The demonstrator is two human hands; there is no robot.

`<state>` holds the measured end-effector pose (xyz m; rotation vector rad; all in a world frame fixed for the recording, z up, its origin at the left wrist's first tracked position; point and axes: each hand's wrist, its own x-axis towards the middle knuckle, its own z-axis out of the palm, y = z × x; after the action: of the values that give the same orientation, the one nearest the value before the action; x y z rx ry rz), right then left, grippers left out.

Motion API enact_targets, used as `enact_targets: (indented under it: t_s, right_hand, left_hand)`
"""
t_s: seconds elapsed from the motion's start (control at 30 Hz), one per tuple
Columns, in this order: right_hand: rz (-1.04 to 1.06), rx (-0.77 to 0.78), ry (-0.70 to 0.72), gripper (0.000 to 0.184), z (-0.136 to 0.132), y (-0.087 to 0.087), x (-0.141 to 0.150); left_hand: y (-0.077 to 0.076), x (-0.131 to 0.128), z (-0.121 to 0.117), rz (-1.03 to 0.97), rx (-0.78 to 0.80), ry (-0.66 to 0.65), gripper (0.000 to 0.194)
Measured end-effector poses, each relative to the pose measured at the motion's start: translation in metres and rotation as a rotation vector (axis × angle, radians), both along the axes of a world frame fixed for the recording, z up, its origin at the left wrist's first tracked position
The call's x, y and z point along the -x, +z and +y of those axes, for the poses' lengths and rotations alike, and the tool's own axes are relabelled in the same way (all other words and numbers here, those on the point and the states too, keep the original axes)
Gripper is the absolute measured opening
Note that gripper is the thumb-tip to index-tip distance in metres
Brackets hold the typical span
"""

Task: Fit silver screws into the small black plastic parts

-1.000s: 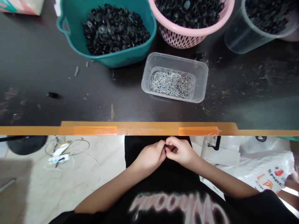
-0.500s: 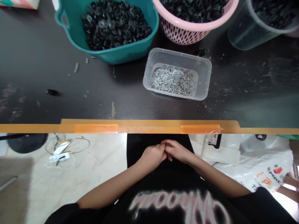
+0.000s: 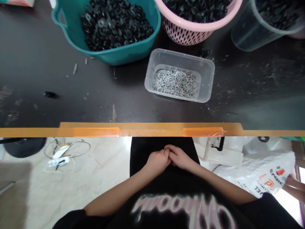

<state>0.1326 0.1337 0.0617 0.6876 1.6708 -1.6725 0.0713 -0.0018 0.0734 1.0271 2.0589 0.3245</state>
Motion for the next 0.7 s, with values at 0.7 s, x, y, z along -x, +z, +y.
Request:
enact_targets:
  t_s: [0.7]
  right_hand:
    - [0.91, -0.309, 0.04, 0.037, 0.049, 0.15, 0.046]
  left_hand:
    - [0.134, 0.069, -0.002, -0.148, -0.801, 0.428, 0.024]
